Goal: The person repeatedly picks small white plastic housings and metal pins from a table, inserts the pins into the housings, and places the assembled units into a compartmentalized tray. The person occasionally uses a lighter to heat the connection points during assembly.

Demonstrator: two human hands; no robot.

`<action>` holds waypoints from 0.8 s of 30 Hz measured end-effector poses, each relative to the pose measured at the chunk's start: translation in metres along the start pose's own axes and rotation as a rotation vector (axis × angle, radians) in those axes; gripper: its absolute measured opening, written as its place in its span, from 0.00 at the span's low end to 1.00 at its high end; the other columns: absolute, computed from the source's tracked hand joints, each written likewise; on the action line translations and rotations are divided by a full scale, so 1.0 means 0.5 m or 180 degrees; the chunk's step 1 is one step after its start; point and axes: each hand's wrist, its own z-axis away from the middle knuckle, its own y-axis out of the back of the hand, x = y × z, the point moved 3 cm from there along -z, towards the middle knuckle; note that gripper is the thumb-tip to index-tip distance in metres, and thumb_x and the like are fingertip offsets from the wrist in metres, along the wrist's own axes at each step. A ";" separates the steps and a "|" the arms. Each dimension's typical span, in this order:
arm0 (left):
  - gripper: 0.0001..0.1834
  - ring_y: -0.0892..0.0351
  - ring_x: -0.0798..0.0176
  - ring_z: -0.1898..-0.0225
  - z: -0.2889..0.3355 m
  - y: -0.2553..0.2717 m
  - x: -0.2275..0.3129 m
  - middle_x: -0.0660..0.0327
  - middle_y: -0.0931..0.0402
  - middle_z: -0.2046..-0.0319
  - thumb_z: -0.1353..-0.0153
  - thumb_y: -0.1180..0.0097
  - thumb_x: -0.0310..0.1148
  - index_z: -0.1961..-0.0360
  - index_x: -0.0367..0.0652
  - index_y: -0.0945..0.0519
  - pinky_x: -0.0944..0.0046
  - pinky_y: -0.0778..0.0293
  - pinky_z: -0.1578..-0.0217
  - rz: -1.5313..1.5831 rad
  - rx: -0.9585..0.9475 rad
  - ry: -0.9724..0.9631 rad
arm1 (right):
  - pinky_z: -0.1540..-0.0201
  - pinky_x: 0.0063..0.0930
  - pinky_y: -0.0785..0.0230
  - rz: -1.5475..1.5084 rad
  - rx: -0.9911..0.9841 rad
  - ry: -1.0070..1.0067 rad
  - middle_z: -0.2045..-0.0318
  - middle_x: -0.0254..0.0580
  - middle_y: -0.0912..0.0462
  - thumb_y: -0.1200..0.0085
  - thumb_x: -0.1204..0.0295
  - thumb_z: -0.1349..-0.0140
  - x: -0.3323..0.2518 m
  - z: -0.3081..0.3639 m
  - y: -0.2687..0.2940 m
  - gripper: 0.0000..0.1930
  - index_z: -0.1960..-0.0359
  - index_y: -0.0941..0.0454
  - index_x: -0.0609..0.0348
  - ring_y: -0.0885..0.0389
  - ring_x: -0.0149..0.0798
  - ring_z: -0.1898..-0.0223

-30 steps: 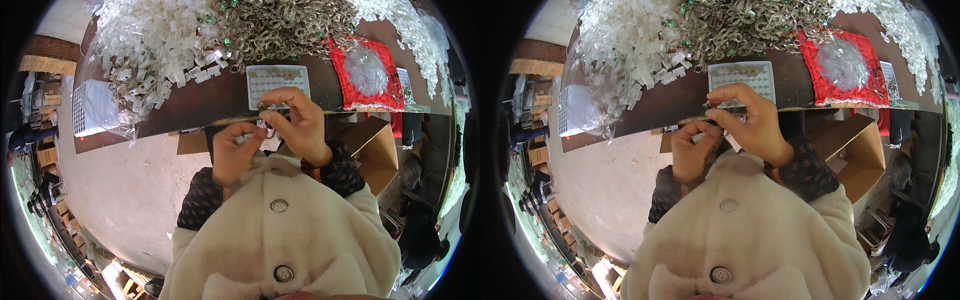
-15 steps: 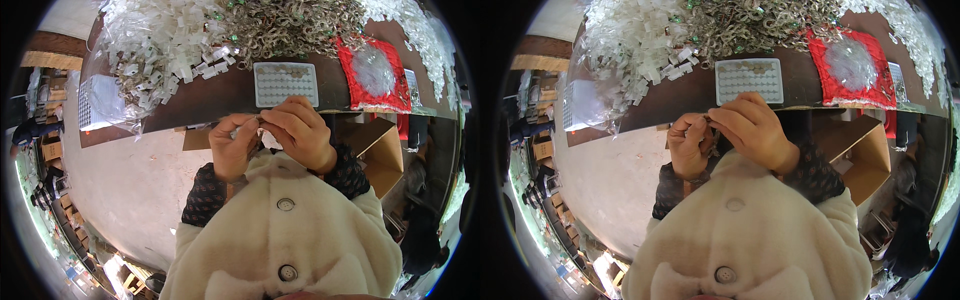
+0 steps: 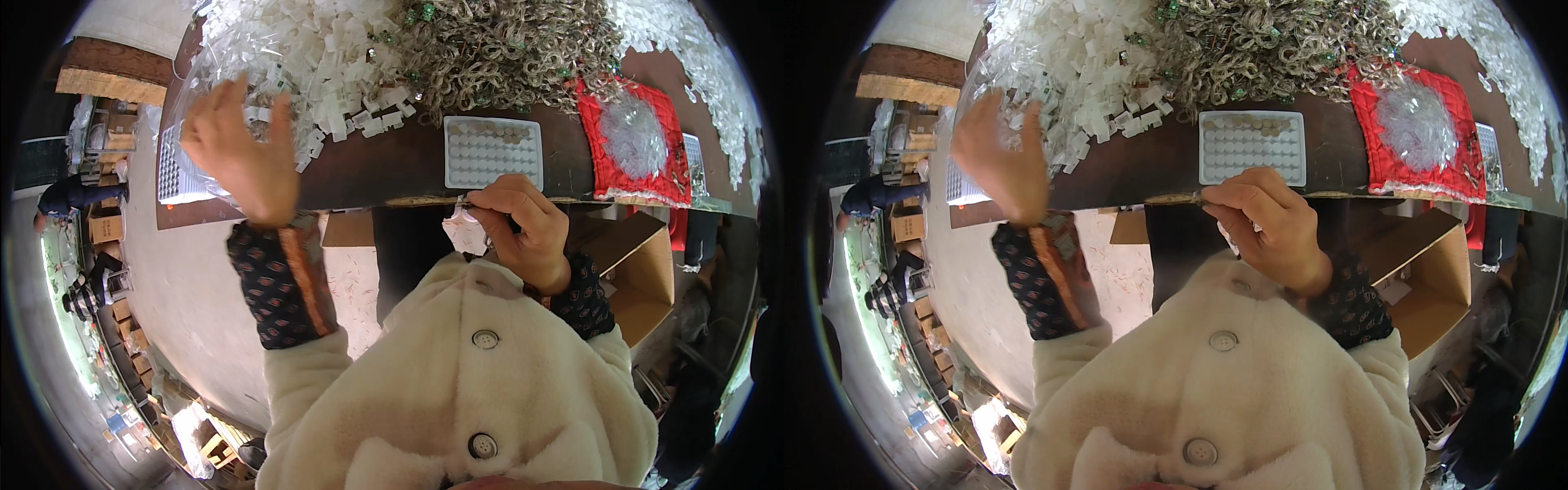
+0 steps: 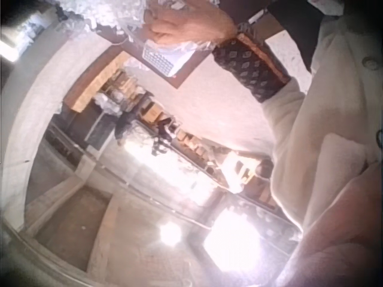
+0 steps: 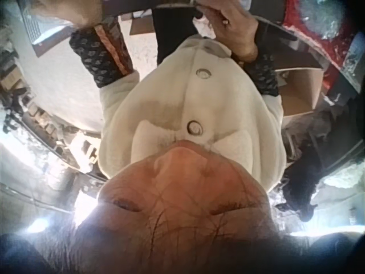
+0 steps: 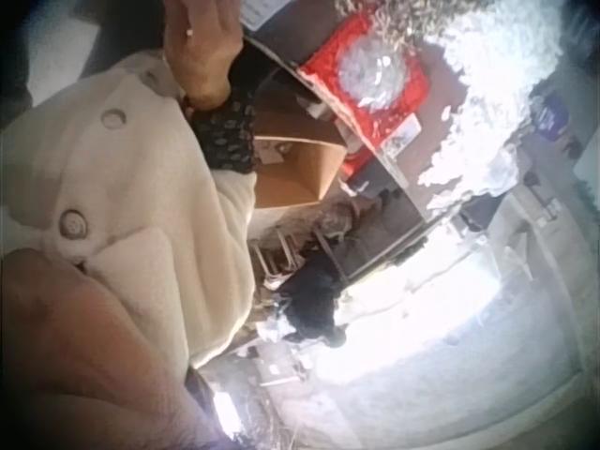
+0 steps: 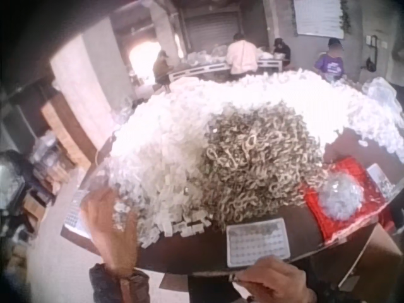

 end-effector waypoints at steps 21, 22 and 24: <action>0.18 0.22 0.47 0.53 0.185 -0.120 0.119 0.54 0.23 0.56 0.42 0.41 0.23 0.50 0.41 0.23 0.54 0.24 0.55 0.1093 -0.1681 0.0080 | 0.68 0.27 0.23 0.0000 -0.0181 -0.0089 0.68 0.43 0.17 0.32 0.84 0.49 0.006 0.007 -0.008 0.13 0.62 0.17 0.60 0.17 0.39 0.70; 0.17 0.22 0.46 0.54 0.190 -0.126 0.114 0.54 0.23 0.57 0.42 0.41 0.24 0.51 0.40 0.22 0.54 0.24 0.55 0.1103 -0.1751 0.0096 | 0.68 0.27 0.23 0.0012 -0.0180 -0.0092 0.68 0.43 0.17 0.32 0.84 0.49 0.006 0.007 -0.007 0.13 0.62 0.17 0.60 0.17 0.39 0.70; 0.15 0.22 0.45 0.56 0.195 -0.130 0.108 0.54 0.23 0.58 0.43 0.40 0.24 0.53 0.40 0.22 0.55 0.24 0.57 0.1135 -0.2004 0.0140 | 0.69 0.27 0.23 0.0006 -0.0175 -0.0091 0.68 0.43 0.17 0.32 0.84 0.49 0.007 0.006 -0.007 0.13 0.62 0.17 0.60 0.17 0.39 0.70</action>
